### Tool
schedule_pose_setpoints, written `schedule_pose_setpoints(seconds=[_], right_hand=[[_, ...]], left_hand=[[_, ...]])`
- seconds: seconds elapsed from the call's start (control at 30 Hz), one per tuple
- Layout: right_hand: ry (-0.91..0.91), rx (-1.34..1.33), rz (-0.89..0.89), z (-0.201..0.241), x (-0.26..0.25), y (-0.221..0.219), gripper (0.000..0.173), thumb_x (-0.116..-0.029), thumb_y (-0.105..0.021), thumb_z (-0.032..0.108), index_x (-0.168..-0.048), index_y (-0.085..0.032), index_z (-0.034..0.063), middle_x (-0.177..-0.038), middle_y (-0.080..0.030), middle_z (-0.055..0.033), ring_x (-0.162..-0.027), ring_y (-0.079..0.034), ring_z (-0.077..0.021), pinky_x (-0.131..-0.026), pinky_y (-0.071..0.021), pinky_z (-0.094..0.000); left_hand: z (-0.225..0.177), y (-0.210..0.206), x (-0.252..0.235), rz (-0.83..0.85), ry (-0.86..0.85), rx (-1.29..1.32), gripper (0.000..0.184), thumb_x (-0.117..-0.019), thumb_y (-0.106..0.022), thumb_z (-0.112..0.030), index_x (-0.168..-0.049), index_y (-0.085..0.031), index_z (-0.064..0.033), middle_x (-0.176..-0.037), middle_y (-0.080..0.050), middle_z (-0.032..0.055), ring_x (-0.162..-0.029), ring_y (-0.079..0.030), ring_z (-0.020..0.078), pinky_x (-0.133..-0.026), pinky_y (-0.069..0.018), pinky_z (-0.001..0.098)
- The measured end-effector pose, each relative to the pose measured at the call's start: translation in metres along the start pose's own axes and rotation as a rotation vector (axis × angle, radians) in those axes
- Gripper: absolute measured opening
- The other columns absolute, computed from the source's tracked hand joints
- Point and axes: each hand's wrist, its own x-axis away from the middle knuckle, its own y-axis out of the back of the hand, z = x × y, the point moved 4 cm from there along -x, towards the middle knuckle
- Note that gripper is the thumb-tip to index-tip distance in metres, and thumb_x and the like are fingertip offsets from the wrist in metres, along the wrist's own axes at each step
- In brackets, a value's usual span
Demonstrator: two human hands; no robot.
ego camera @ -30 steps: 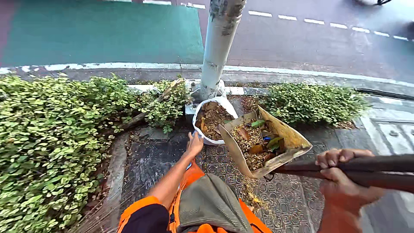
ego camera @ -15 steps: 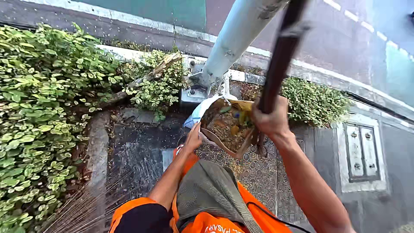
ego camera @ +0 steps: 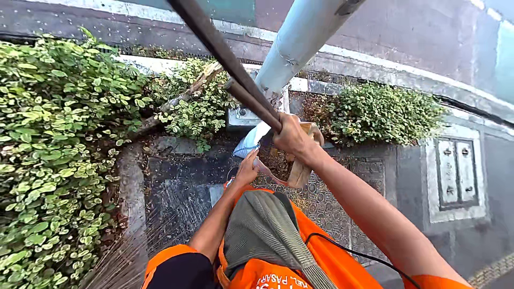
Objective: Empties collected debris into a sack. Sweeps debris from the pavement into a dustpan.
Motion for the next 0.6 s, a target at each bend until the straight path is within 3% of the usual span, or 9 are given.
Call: schedule_pose_setpoints(seconds=[0.1, 0.13, 0.2, 0.37, 0.43, 0.5, 0.6], right_hand=[[-0.061, 0.124, 0.075, 0.007, -0.009, 0.004, 0.022, -0.0795, -0.073, 0.014, -0.096, -0.061, 0.0052, -0.078, -0.064, -0.0164, -0.067, -0.066, -0.0345, -0.052, -0.052, -0.0544], [-0.091, 0.176, 0.135, 0.015, -0.018, 0.011, 0.021, -0.0801, -0.072, 0.014, -0.096, -0.063, 0.0038, -0.082, -0.065, -0.0163, -0.074, -0.068, -0.0347, -0.06, -0.0536, -0.0557], [-0.103, 0.237, 0.174, 0.028, -0.03, 0.027, 0.021, -0.0794, -0.072, 0.013, -0.096, -0.064, 0.003, -0.083, -0.066, -0.0151, -0.08, -0.068, -0.0334, -0.067, -0.054, -0.055], [-0.035, 0.165, 0.04, 0.05, -0.016, 0.065, 0.016, -0.0758, -0.069, 0.006, -0.09, -0.062, 0.0062, -0.073, -0.061, -0.0082, -0.067, -0.063, -0.0251, -0.058, -0.0488, -0.0478], [-0.006, 0.143, 0.033, 0.054, -0.007, 0.072, 0.015, -0.0776, -0.069, 0.007, -0.09, -0.061, 0.0079, -0.071, -0.059, -0.0057, -0.064, -0.061, -0.0219, -0.056, -0.0475, -0.045], [-0.005, 0.143, 0.057, 0.053, -0.007, 0.074, 0.014, -0.0771, -0.07, 0.007, -0.088, -0.061, 0.0078, -0.071, -0.059, -0.0061, -0.064, -0.061, -0.0226, -0.056, -0.0476, -0.0458], [-0.068, 0.211, 0.114, 0.047, -0.017, 0.077, 0.012, -0.077, -0.07, 0.007, -0.086, -0.061, 0.0073, -0.072, -0.06, -0.0082, -0.067, -0.062, -0.0257, -0.056, -0.048, -0.0487]], left_hand=[[-0.006, 0.001, 0.001, 0.124, -0.02, -0.062, 0.066, -0.096, -0.059, -0.01, -0.159, -0.04, -0.0105, -0.168, -0.034, 0.0107, -0.107, -0.069, 0.0252, -0.09, -0.058, 0.0453], [-0.006, -0.002, 0.004, 0.161, -0.024, -0.087, 0.066, -0.0965, -0.06, -0.011, -0.16, -0.039, -0.0102, -0.168, -0.034, 0.0106, -0.116, -0.067, 0.0262, -0.095, -0.0568, 0.0467], [-0.003, -0.007, 0.009, 0.199, -0.042, -0.126, 0.07, -0.0959, -0.062, -0.013, -0.161, -0.036, -0.0097, -0.169, -0.032, 0.0099, -0.138, -0.056, 0.0274, -0.11, -0.0499, 0.0492], [-0.002, -0.011, 0.018, 0.15, -0.042, -0.141, 0.074, -0.0946, -0.062, -0.015, -0.162, -0.033, -0.0095, -0.171, -0.027, 0.0069, -0.14, -0.053, 0.0303, -0.111, -0.0483, 0.0537], [-0.001, -0.009, 0.019, 0.125, -0.024, -0.112, 0.077, -0.0942, -0.064, -0.015, -0.163, -0.03, -0.0102, -0.173, -0.024, 0.0068, -0.135, -0.058, 0.0311, -0.107, -0.051, 0.0548], [0.0, -0.006, 0.019, 0.109, 0.002, -0.066, 0.078, -0.0946, -0.064, -0.017, -0.164, -0.029, -0.0111, -0.173, -0.023, 0.0079, -0.117, -0.067, 0.0294, -0.095, -0.0564, 0.0535], [0.003, -0.009, 0.018, 0.138, 0.032, -0.007, 0.081, -0.0972, -0.063, -0.021, -0.167, -0.022, -0.0161, -0.174, -0.017, 0.0071, -0.095, -0.071, 0.0213, -0.083, -0.0597, 0.0455]])
